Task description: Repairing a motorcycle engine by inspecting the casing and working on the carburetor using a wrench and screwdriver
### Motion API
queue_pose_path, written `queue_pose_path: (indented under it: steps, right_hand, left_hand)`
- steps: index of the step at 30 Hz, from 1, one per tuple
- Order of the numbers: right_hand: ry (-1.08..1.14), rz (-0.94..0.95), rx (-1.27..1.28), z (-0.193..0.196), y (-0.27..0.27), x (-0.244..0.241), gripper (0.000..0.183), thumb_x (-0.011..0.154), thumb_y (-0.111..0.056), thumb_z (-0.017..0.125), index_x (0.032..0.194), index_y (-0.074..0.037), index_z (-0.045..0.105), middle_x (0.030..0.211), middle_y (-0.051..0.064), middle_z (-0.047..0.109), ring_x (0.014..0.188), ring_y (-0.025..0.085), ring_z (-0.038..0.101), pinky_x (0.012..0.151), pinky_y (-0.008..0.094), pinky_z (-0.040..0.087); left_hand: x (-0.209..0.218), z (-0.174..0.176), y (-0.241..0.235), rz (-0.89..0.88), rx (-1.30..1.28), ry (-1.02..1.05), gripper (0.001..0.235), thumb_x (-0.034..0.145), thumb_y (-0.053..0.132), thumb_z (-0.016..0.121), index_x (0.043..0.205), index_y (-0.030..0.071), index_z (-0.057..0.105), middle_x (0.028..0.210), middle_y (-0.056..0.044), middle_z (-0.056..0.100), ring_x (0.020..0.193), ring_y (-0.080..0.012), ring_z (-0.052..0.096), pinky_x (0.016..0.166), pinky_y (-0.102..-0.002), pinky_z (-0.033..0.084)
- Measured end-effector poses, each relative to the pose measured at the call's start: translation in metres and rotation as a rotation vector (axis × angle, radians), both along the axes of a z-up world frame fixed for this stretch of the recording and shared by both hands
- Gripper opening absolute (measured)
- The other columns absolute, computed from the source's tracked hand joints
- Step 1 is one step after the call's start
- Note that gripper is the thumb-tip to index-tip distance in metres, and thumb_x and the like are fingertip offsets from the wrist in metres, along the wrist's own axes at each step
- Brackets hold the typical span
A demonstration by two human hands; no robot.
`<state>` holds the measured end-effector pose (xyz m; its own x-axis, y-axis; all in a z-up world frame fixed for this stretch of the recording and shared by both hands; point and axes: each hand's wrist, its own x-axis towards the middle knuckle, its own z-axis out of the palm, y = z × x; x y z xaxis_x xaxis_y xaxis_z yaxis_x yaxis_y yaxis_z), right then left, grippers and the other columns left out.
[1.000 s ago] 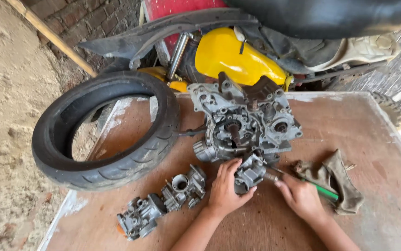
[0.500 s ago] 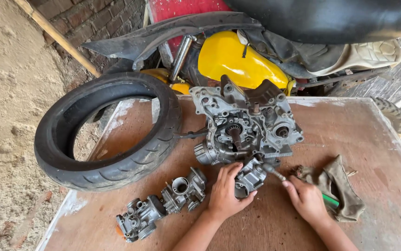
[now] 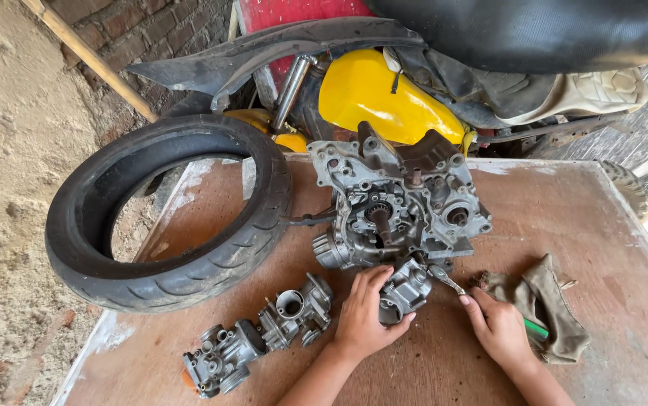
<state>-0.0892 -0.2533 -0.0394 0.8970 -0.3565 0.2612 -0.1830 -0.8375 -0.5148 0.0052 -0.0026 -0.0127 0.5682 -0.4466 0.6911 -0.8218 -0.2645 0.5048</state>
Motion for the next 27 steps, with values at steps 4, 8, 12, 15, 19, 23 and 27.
queue_pose_path:
  steps: [4, 8, 12, 15, 19, 23, 27]
  right_hand:
    - [-0.110, 0.152, 0.009, 0.000, 0.011, -0.004, 0.020, 0.093, -0.029, 0.061, 0.090, -0.009, 0.067, 0.060, 0.009, 0.069, 0.047, 0.028, 0.063, 0.054, 0.040, 0.049]
    - [-0.044, 0.162, -0.051, 0.000, 0.012, 0.000, 0.024, 0.091, -0.037, 0.062, 0.092, -0.014, 0.069, 0.064, 0.007, 0.072, 0.049, 0.027, 0.064, 0.054, 0.039, 0.051]
    - [-0.026, 0.033, -0.010, 0.002, 0.002, 0.002, 0.030, 0.096, -0.035, 0.057, 0.099, -0.009, 0.069, 0.066, 0.012, 0.073, 0.053, 0.031, 0.063, 0.057, 0.040, 0.050]
    - [-0.049, 0.097, 0.001, -0.002, 0.005, 0.000, 0.026, 0.094, -0.033, 0.059, 0.098, -0.009, 0.069, 0.064, 0.010, 0.072, 0.049, 0.028, 0.063, 0.056, 0.040, 0.052]
    - [-0.034, 0.175, 0.017, 0.001, 0.021, -0.004, 0.022, 0.092, -0.032, 0.061, 0.094, -0.012, 0.070, 0.068, 0.006, 0.074, 0.050, 0.029, 0.063, 0.055, 0.039, 0.049]
    - [-0.045, 0.139, 0.068, 0.002, 0.014, 0.002, 0.022, 0.093, -0.031, 0.061, 0.092, -0.011, 0.068, 0.062, 0.007, 0.072, 0.047, 0.027, 0.061, 0.054, 0.038, 0.049]
    - [-0.087, 0.103, 0.081, -0.006, 0.010, 0.003, 0.020, 0.093, -0.029, 0.062, 0.102, -0.012, 0.067, 0.060, 0.009, 0.071, 0.046, 0.027, 0.061, 0.052, 0.039, 0.048]
  left_hand:
    - [-0.001, 0.005, 0.001, 0.007, 0.005, -0.016, 0.080, 0.080, 0.034, 0.078, 0.142, 0.000, 0.041, 0.136, -0.019, 0.055, 0.121, -0.0324, 0.056, 0.093, -0.045, 0.057]
    - [0.000, 0.005, 0.000, 0.003, 0.002, -0.018, 0.078, 0.080, 0.034, 0.078, 0.141, -0.001, 0.042, 0.136, -0.019, 0.054, 0.122, -0.0334, 0.056, 0.095, -0.045, 0.056]
    - [-0.001, 0.008, 0.001, 0.006, 0.001, -0.009, 0.078, 0.079, 0.032, 0.079, 0.140, -0.001, 0.043, 0.136, -0.019, 0.054, 0.123, -0.0334, 0.056, 0.097, -0.046, 0.055]
    - [0.000, 0.003, 0.000, 0.012, 0.001, -0.034, 0.079, 0.080, 0.034, 0.078, 0.141, -0.001, 0.042, 0.135, -0.019, 0.055, 0.121, -0.0327, 0.056, 0.093, -0.045, 0.057]
    - [-0.007, 0.012, 0.005, 0.013, 0.016, 0.001, 0.076, 0.080, 0.033, 0.078, 0.139, -0.002, 0.044, 0.134, -0.019, 0.055, 0.121, -0.0326, 0.056, 0.096, -0.043, 0.055]
    - [-0.004, 0.014, 0.002, 0.005, -0.007, -0.014, 0.076, 0.079, 0.031, 0.078, 0.139, -0.002, 0.045, 0.134, -0.019, 0.056, 0.121, -0.0328, 0.057, 0.096, -0.043, 0.055]
    - [-0.001, 0.006, 0.001, 0.005, 0.005, -0.019, 0.079, 0.079, 0.034, 0.079, 0.141, -0.001, 0.042, 0.135, -0.020, 0.055, 0.121, -0.0332, 0.057, 0.096, -0.046, 0.056]
